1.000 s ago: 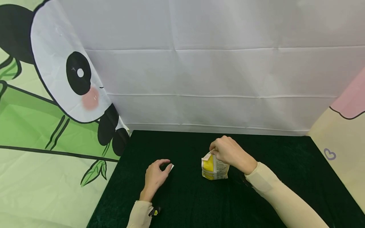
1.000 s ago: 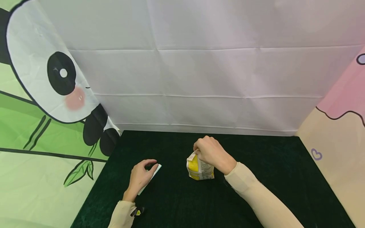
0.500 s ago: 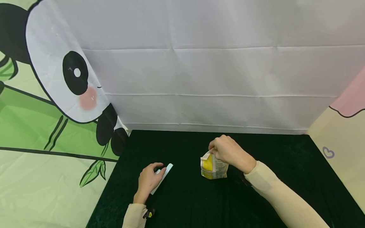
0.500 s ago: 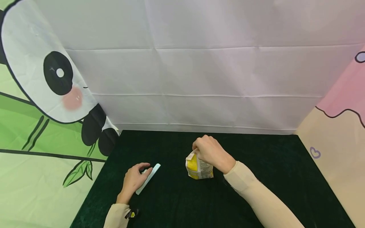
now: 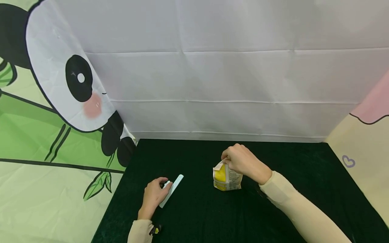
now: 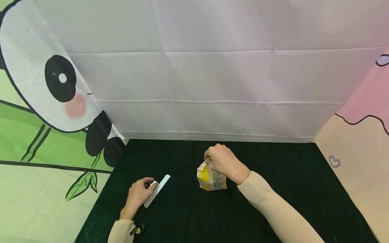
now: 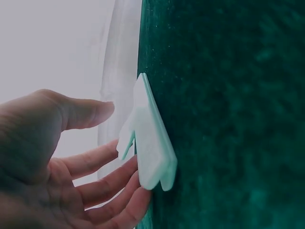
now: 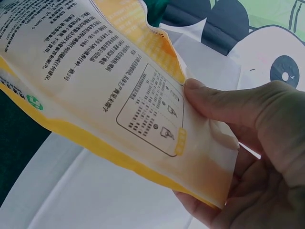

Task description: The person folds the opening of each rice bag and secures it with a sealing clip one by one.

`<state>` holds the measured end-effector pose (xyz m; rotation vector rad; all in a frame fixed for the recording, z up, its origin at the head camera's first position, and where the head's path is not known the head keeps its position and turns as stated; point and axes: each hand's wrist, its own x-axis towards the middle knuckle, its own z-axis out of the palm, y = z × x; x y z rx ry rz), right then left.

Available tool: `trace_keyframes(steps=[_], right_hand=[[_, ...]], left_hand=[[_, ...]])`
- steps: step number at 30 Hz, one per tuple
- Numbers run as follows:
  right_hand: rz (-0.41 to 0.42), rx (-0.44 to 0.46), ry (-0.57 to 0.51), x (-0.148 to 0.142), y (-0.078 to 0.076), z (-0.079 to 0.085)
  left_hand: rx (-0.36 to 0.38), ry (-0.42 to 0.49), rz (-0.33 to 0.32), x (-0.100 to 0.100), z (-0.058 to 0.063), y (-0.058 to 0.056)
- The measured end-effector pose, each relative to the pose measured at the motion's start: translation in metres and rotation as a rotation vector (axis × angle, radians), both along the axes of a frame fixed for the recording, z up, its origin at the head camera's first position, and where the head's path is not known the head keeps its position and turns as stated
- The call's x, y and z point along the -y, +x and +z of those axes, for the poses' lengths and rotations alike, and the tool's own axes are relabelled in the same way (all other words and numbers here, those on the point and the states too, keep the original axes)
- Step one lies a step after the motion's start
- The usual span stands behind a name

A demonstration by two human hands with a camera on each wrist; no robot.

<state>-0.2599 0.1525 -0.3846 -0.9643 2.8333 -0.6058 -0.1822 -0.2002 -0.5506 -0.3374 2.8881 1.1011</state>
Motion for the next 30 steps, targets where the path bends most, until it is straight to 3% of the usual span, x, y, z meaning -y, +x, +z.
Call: trace_keyframes(steps=[13, 30], right_hand=[[0.005, 0.009, 0.002, 0.0, -0.004, 0.002], [0.012, 0.001, 0.005, -0.004, -0.012, 0.0]], left_hand=[[0.006, -0.016, 0.028, 0.001, 0.003, 0.0], [0.011, 0.055, 0.026, -0.011, 0.008, -0.003]])
